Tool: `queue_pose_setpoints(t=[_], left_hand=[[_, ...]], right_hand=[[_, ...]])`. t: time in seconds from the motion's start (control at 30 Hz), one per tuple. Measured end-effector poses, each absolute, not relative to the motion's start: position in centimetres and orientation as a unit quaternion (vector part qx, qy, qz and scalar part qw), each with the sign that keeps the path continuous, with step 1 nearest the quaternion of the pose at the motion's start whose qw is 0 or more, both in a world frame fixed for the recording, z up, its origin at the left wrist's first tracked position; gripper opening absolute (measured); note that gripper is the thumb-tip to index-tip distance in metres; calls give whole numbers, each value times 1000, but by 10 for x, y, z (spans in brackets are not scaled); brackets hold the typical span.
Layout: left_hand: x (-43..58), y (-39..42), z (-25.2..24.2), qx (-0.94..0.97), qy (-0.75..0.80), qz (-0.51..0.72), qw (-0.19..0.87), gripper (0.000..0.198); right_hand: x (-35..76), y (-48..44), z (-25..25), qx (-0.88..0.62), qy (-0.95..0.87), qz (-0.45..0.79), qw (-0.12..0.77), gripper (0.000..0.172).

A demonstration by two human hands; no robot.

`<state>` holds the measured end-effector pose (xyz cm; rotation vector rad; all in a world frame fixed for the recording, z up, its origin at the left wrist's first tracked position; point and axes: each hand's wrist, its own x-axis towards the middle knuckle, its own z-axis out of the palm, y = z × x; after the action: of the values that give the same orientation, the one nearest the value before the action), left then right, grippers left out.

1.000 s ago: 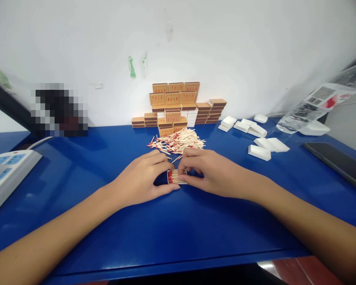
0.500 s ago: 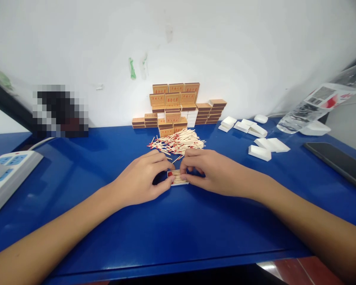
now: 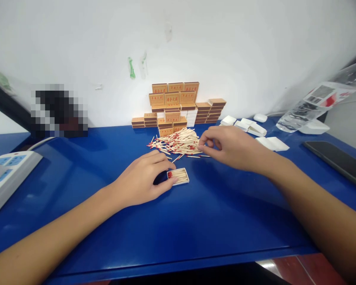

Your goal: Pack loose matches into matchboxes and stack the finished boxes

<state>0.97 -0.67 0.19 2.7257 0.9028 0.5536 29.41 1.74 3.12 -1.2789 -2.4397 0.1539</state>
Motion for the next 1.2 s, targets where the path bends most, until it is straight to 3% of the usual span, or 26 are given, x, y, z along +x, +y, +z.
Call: queue_pose_setpoints(t=[0.2,0.43,0.67,1.0,1.2], left_hand=[[8,-8,3,931,302,186,91,41],[8,-7,3,932,307,179,71,28],[9,-6,2,935,302,178,62,29],[9,-6,3,933,303,183,70,28],[8,-6,4,933,304,180,76,26]], right_hand=[[295,25,15,-451,-877,105,128,10],[282,15,15,-417,-888,136,137,18],[255,-18,24,-356,-904,178,153,12],[271,-5,30,-378,-902,102,181,11],[329,33,35,-550,-831,-4,77,13]])
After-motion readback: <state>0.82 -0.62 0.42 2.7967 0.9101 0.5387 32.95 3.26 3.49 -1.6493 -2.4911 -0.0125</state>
